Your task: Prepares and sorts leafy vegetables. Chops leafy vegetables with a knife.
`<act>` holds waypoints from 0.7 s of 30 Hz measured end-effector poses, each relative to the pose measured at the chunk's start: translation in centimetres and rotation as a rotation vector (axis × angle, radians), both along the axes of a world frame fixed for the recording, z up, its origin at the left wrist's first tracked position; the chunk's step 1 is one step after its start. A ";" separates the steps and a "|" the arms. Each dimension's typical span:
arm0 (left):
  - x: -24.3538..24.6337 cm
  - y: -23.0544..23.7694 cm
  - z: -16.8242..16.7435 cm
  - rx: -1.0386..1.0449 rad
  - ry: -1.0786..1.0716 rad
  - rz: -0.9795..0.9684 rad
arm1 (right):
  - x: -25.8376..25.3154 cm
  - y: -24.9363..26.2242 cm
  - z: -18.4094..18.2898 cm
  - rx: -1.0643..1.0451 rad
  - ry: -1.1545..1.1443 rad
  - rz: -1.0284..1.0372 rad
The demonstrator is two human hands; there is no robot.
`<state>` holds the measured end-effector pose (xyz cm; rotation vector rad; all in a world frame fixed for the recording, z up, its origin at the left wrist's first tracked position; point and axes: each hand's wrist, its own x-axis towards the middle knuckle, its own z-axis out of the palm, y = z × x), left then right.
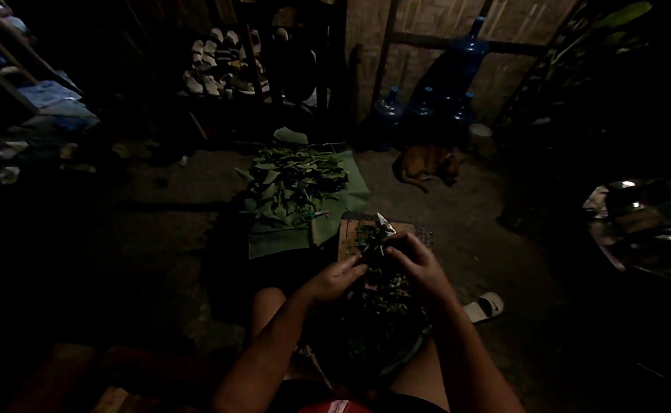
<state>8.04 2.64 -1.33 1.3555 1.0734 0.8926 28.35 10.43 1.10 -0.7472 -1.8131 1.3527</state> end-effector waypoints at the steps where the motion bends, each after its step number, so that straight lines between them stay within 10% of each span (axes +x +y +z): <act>1: -0.1 0.0 -0.1 0.015 0.045 0.005 | 0.1 0.0 0.1 -0.008 -0.010 0.026; 9: -0.6 0.3 2.0 0.229 0.712 -0.085 | 0.0 -0.1 0.6 -0.025 -0.275 -0.075; 17: 0.5 2.8 2.4 0.319 0.631 -0.026 | -0.4 0.5 -0.3 -0.020 -0.073 -0.131; 21: 1.2 3.7 2.5 0.380 0.811 -0.011 | 2.3 0.7 -0.7 0.155 -0.358 -0.227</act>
